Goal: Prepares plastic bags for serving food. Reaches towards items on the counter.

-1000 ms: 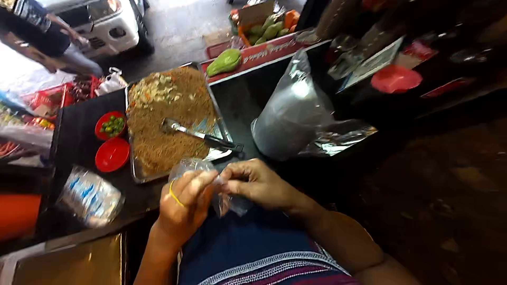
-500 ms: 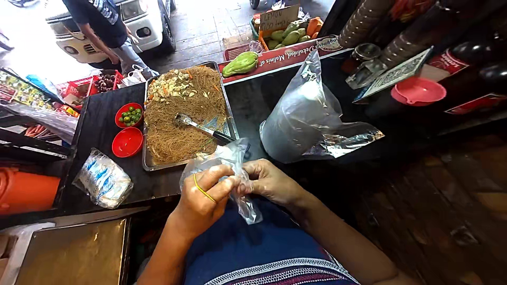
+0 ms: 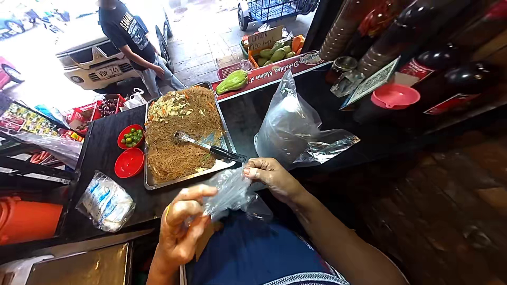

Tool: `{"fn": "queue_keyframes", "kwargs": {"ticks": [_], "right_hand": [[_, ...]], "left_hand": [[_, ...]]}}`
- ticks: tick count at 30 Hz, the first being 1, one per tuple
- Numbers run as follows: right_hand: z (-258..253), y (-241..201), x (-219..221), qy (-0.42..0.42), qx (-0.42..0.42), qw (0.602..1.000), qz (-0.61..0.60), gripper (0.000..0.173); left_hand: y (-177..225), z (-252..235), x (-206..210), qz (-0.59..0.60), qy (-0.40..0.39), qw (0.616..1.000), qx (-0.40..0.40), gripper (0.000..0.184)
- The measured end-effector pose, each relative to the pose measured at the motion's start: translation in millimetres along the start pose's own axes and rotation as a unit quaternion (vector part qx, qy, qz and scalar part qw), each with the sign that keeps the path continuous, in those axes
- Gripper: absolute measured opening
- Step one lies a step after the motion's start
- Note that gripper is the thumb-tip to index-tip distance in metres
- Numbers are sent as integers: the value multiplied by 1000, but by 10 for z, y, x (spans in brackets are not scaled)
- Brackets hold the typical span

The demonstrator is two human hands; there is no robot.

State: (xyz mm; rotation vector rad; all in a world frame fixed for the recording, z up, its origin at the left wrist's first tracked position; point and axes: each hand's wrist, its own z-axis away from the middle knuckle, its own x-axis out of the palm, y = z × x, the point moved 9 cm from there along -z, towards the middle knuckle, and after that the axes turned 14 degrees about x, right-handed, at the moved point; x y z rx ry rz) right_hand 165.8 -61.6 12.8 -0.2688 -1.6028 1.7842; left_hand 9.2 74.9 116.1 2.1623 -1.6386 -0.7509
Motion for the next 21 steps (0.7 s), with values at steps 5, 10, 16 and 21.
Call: {"fn": "queue_keyframes", "kwargs": {"ticks": [5, 10, 16, 21], "right_hand": [[2, 73, 149, -34, -6, 989, 142, 4], [361, -691, 305, -17, -282, 944, 170, 59], [604, -760, 632, -224, -191, 937, 188, 31], [1168, -1285, 29, -231, -162, 941, 189, 36]], "left_hand": [[-3, -97, -59, -95, 29, 995, 25, 17], [-131, -241, 179, -192, -93, 976, 32, 17], [-333, -347, 92, -105, -70, 992, 17, 11], [-574, -295, 559, 145, -109, 978, -99, 21]]}}
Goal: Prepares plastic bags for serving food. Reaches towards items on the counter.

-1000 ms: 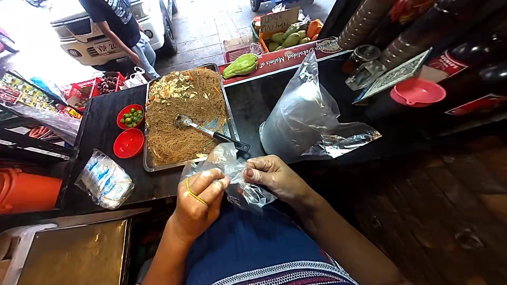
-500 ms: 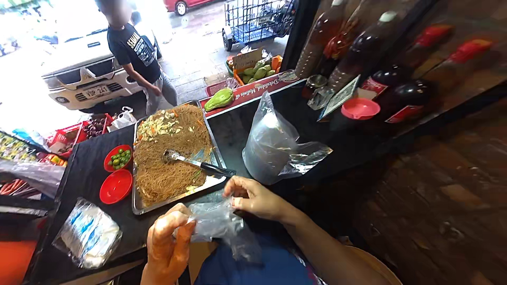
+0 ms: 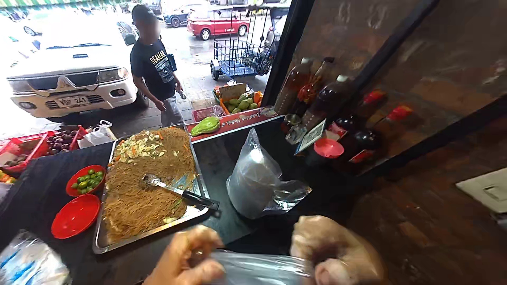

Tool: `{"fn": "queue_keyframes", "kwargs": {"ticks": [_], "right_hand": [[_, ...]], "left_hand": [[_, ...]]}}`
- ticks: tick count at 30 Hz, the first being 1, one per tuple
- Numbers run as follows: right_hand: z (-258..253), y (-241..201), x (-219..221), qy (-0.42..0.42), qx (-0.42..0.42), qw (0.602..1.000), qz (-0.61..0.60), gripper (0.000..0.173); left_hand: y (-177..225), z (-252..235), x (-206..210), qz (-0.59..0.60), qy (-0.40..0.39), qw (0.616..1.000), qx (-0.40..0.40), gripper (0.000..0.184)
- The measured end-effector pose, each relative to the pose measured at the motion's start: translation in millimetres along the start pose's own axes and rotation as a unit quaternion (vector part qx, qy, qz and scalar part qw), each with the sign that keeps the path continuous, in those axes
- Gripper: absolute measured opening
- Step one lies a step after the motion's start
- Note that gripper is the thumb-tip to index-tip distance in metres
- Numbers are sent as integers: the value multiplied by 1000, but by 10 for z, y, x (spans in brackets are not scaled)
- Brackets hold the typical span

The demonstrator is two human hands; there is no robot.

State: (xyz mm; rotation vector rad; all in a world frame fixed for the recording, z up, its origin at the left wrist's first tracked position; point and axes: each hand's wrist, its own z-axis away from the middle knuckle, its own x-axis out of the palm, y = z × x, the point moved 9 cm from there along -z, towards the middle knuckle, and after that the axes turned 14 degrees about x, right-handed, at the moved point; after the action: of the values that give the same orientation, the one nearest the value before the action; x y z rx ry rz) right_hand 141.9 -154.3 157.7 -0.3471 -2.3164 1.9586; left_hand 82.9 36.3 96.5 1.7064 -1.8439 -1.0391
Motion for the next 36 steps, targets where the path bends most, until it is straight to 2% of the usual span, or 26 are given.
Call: {"fn": "queue_keyframes", "kwargs": {"ticks": [3, 5, 6, 7, 9, 13, 15, 18, 19, 20, 21, 22, 23, 25, 26, 29, 31, 32, 34, 36], "right_hand": [[96, -360, -248, 26, 1, 997, 75, 26], [-37, -501, -535, 88, 17, 987, 136, 22], [-159, -511, -707, 124, 39, 977, 170, 19], [-306, -470, -883, 158, 67, 966, 195, 15], [-632, -254, -1231, 200, 117, 945, 231, 12], [-1138, 605, -1689, 153, 231, 944, 176, 18], [-1222, 959, -1705, 124, 275, 940, 157, 18], [-1159, 1292, -1680, 112, 297, 937, 147, 16], [-1093, 1207, -1588, 135, 331, 923, 146, 17], [-976, 997, -1419, 177, 433, 876, 118, 20], [-836, 877, -1304, 247, 493, 832, 65, 27], [-671, 864, -1246, 328, 481, 813, 8, 31], [-501, 941, -1234, 374, 423, 824, -35, 31], [-171, 1301, -1312, 369, 272, 880, -119, 36], [-104, 1397, -1313, 361, 243, 885, -164, 36], [-214, 1375, -1193, 347, 277, 857, -260, 39], [-197, 1374, -1104, 328, 279, 858, -279, 41], [-101, 1390, -1078, 343, 265, 862, -264, 40], [56, 1415, -1100, 381, 257, 878, -132, 37], [-179, 1317, -1303, 422, 311, 851, -38, 25]], "left_hand": [[-68, -143, 565, 139, -76, 987, 34, 25], [-72, -267, 803, 255, -84, 961, 74, 23], [-102, -318, 864, 308, -68, 945, 83, 19], [-157, -346, 915, 355, -48, 930, 78, 23], [-384, -367, 1006, 476, 32, 878, 25, 42], [-917, -142, 1114, 622, 202, 753, -72, 40], [-1160, 22, 1153, 636, 279, 706, -136, 37], [-1480, 214, 1225, 565, 353, 707, -239, 30], [-1572, 272, 1260, 542, 371, 703, -273, 30], [-1656, 329, 1292, 517, 393, 696, -308, 29], [-1729, 382, 1317, 498, 412, 684, -337, 28], [-1782, 435, 1339, 481, 432, 671, -363, 27], [-1811, 479, 1353, 466, 447, 660, -383, 26], [-1832, 523, 1366, 440, 459, 659, -401, 24], [-1837, 529, 1375, 423, 463, 663, -409, 23], [-1845, 527, 1417, 360, 445, 691, -441, 12], [-1825, 537, 1430, 321, 413, 712, -469, 10], [-1789, 551, 1425, 293, 396, 723, -485, 16], [-1612, 543, 1377, 223, 357, 759, -496, 43], [-1405, 461, 1242, 114, 314, 824, -458, 75]]}}
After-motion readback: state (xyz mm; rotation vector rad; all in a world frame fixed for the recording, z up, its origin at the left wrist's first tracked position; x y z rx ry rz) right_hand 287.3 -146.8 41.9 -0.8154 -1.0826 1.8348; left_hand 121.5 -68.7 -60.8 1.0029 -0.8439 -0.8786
